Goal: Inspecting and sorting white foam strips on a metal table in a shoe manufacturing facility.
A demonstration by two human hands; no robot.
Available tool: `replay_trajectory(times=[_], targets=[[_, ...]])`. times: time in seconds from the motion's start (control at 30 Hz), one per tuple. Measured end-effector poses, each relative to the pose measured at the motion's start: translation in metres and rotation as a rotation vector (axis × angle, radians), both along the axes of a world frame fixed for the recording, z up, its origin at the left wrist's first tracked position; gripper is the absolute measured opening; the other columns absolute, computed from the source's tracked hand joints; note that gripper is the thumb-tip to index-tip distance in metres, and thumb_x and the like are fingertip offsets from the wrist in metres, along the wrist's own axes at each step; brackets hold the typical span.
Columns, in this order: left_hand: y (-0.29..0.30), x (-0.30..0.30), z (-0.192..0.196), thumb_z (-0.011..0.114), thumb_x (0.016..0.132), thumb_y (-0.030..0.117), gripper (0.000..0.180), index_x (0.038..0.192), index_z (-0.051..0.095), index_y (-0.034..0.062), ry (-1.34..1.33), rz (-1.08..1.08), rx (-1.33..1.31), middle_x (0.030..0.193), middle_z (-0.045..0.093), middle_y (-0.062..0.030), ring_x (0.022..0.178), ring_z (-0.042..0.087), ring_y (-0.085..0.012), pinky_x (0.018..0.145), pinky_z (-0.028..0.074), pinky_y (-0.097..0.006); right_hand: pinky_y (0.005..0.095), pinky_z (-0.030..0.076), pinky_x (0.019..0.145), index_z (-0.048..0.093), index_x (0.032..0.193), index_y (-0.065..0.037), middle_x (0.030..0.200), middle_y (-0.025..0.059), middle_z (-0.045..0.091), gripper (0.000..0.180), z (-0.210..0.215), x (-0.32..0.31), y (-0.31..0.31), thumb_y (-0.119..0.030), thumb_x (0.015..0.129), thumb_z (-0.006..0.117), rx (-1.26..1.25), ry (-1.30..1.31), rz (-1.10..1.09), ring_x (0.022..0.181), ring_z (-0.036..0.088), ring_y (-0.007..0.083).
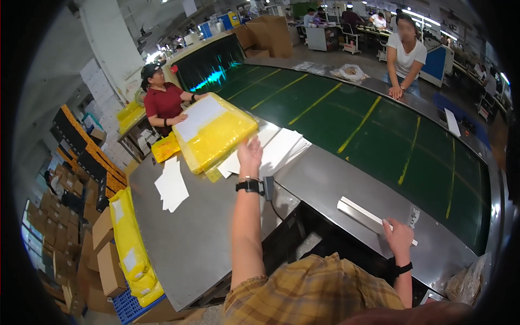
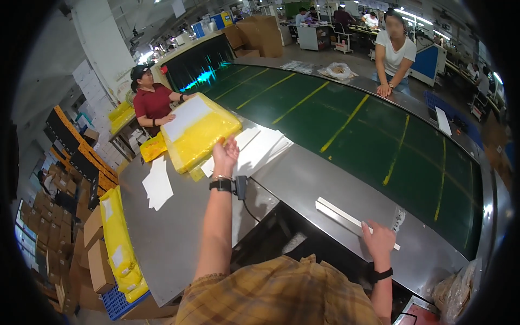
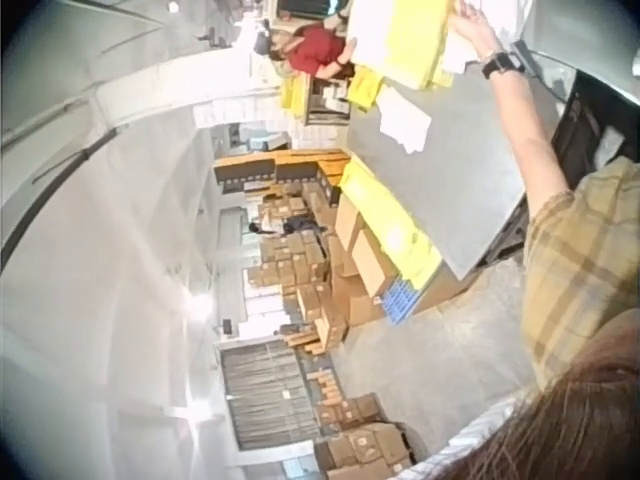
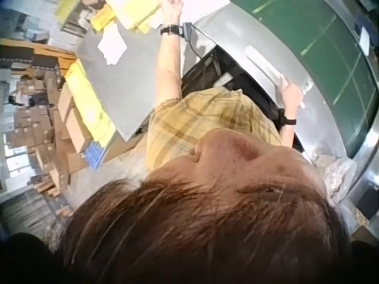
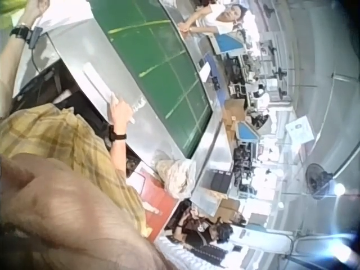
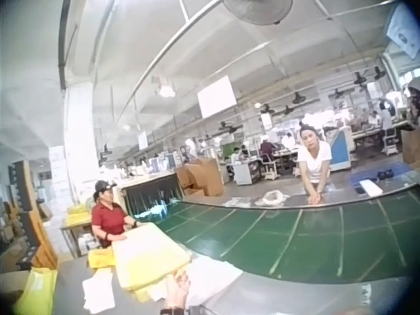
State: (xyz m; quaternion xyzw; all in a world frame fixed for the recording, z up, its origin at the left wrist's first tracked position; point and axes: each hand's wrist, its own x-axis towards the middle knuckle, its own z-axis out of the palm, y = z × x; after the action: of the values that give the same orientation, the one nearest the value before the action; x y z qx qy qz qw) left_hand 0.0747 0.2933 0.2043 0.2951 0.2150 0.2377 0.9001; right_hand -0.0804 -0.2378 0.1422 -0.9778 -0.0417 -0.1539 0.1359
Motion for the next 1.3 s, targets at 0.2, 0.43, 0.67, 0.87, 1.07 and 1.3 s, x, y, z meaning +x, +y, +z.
replay_trajectory(times=[0.2,0.43,0.67,0.87,1.07,1.3], targets=[[-0.006,-0.016,-0.023,0.049,0.097,0.030,0.036,0.127,0.049,0.0111,0.110,-0.022,-0.116,0.117,0.064,-0.0063,0.097,0.056,-0.0169,0.082,0.044,-0.031,0.0442,0.050,0.069,0.075,0.095,-0.010,0.077,0.0154,0.070,0.040,0.003,0.000,-0.002,-0.046,0.089,0.059,-0.006,0.019,0.004,0.071,0.067,0.0347],[-0.038,-0.028,0.023,0.055,0.096,0.032,0.031,0.117,0.056,0.0089,0.011,-0.080,0.218,0.103,0.064,-0.0056,0.092,0.056,-0.0153,0.078,0.043,-0.029,0.0448,0.050,0.068,0.075,0.095,-0.010,0.075,0.0171,0.069,0.041,0.005,-0.003,0.001,-0.046,0.091,0.057,-0.033,0.031,0.033,0.070,0.067,0.0356],[-0.103,-0.098,0.229,0.044,0.102,0.020,0.020,0.113,0.053,0.0058,-1.048,-0.115,0.975,0.101,0.065,-0.0093,0.095,0.060,-0.0175,0.086,0.047,-0.033,0.0449,0.051,0.069,0.075,0.095,-0.009,0.076,0.0181,0.069,0.041,0.011,-0.002,-0.003,-0.046,0.092,0.056,-0.028,0.080,-0.017,0.072,0.067,0.0363],[-0.124,-0.099,0.231,0.043,0.101,0.018,0.020,0.106,0.056,0.0034,-1.176,-0.047,0.840,0.100,0.064,-0.0087,0.093,0.061,-0.0162,0.082,0.049,-0.031,0.0429,0.050,0.068,0.074,0.096,-0.008,0.078,0.0165,0.070,0.041,0.013,0.004,0.008,-0.045,0.092,0.057,-0.028,0.050,0.008,0.072,0.067,0.0343],[-0.123,-0.104,0.225,0.043,0.100,0.017,0.020,0.107,0.056,0.0035,-1.165,-0.098,0.762,0.102,0.063,-0.0089,0.094,0.060,-0.0165,0.083,0.048,-0.032,0.0425,0.050,0.068,0.074,0.098,-0.008,0.081,0.0148,0.070,0.041,0.015,0.001,0.005,-0.044,0.091,0.058,-0.038,0.061,0.010,0.072,0.066,0.0331],[-0.112,-0.115,0.241,0.043,0.100,0.017,0.020,0.107,0.056,0.0036,-1.198,-0.117,0.737,0.103,0.063,-0.0092,0.096,0.060,-0.0168,0.084,0.048,-0.033,0.0427,0.049,0.070,0.073,0.099,-0.008,0.081,0.0139,0.070,0.038,0.007,0.003,0.003,-0.042,0.090,0.059,-0.013,0.035,0.041,0.074,0.066,0.0331]])
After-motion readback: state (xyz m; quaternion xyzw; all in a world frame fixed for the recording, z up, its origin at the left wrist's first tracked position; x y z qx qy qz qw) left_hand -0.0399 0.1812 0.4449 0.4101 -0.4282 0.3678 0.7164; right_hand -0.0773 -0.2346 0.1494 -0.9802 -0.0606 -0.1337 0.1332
